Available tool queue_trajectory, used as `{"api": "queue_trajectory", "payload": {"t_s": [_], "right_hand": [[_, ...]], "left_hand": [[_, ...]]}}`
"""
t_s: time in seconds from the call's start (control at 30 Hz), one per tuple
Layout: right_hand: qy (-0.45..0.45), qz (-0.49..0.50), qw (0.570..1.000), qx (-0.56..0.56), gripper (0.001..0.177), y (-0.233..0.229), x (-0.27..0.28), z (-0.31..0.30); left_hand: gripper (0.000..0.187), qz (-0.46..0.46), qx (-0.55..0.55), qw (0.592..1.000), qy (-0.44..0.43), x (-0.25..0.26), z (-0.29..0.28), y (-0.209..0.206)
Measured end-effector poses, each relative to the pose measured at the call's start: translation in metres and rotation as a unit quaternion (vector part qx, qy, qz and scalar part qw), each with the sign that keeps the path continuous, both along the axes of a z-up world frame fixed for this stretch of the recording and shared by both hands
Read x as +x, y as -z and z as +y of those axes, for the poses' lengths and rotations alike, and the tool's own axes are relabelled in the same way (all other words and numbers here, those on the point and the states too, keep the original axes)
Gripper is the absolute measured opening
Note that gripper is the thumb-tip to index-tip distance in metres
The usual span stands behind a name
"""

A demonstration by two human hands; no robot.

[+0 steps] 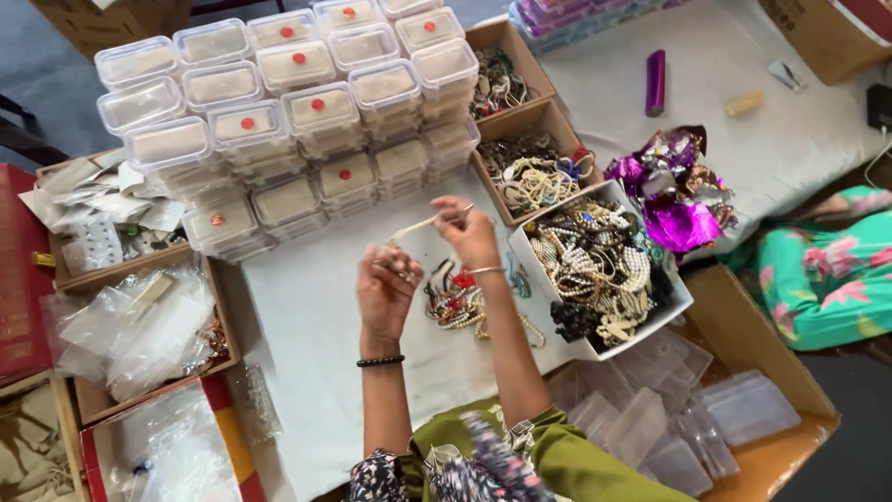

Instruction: The person sits at a table and repeatedly picks up beaded necklaces from a box, places them into small beige cloth pouches, and ties the pouches closed. The person then places the tied pouches into small clear plastic containers and stacks them on the table.

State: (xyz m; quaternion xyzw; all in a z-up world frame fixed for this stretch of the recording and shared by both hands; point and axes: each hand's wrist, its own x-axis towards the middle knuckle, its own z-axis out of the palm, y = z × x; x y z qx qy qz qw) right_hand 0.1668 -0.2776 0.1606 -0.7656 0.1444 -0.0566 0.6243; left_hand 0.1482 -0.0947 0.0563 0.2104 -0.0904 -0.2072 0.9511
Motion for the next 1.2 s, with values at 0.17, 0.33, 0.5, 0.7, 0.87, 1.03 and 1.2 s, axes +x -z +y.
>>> {"api": "queue_trajectory", "payload": {"t_s": [0.17, 0.33, 0.5, 0.7, 0.87, 1.03, 1.2], "right_hand": [[-0.143, -0.030, 0.982, -0.118, 0.043, -0.016, -0.031, 0.033], [-0.177, -0.135, 0.938, -0.265, 0.043, -0.032, -0.038, 0.045], [-0.079, -0.231, 0.896, -0.371, 0.029, -0.002, -0.035, 0.035], [-0.262, -0.212, 0.925, -0.177, 0.059, -0.021, -0.045, 0.032], [-0.273, 0.011, 0.960, 0.064, 0.043, 0.052, -0.041, 0.035], [-0.226, -0.036, 0.971, -0.068, 0.025, 0.047, -0.039, 0.040], [-0.145, 0.031, 0.988, -0.045, 0.019, 0.063, -0.040, 0.045]], "left_hand": [[0.041, 0.080, 0.082, 0.992, -0.043, -0.017, 0.010, -0.092], [0.046, -0.001, 0.407, 0.913, -0.037, -0.025, 0.015, -0.090], [0.050, 0.024, 0.533, 0.844, 0.052, -0.027, 0.027, -0.052], [0.042, 0.064, 0.507, 0.859, 0.028, -0.030, 0.026, -0.073], [0.042, 0.077, 0.496, 0.865, 0.005, -0.032, 0.032, -0.078], [0.041, 0.123, 0.443, 0.888, 0.018, -0.035, 0.036, -0.100], [0.042, 0.140, 0.358, 0.923, -0.013, -0.033, 0.046, -0.096]]}}
